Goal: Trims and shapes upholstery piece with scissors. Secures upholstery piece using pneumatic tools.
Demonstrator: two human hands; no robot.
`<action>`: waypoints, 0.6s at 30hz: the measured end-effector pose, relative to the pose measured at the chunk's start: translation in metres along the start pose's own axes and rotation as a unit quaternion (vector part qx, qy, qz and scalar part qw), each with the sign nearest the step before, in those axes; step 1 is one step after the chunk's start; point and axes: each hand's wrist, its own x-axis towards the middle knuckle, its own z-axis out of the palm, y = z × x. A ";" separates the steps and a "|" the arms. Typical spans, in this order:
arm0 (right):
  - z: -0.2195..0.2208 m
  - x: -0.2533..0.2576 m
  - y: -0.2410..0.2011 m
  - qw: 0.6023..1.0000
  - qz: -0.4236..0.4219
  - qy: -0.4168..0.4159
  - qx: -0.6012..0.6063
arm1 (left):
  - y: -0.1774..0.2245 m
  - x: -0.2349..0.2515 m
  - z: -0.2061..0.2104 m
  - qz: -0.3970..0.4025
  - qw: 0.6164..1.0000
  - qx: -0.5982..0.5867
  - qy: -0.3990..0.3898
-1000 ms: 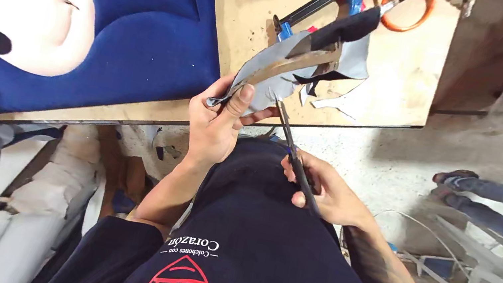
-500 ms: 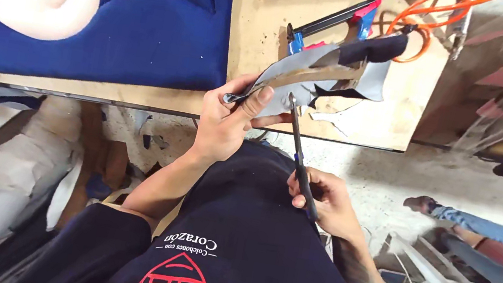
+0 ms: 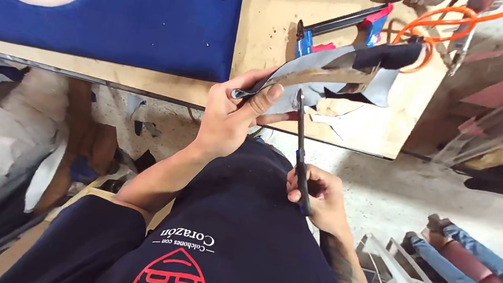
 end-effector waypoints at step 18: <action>-0.015 -0.004 -0.010 0.994 0.029 -0.020 -0.100 | -0.005 0.002 0.003 -0.095 0.992 -0.087 -0.014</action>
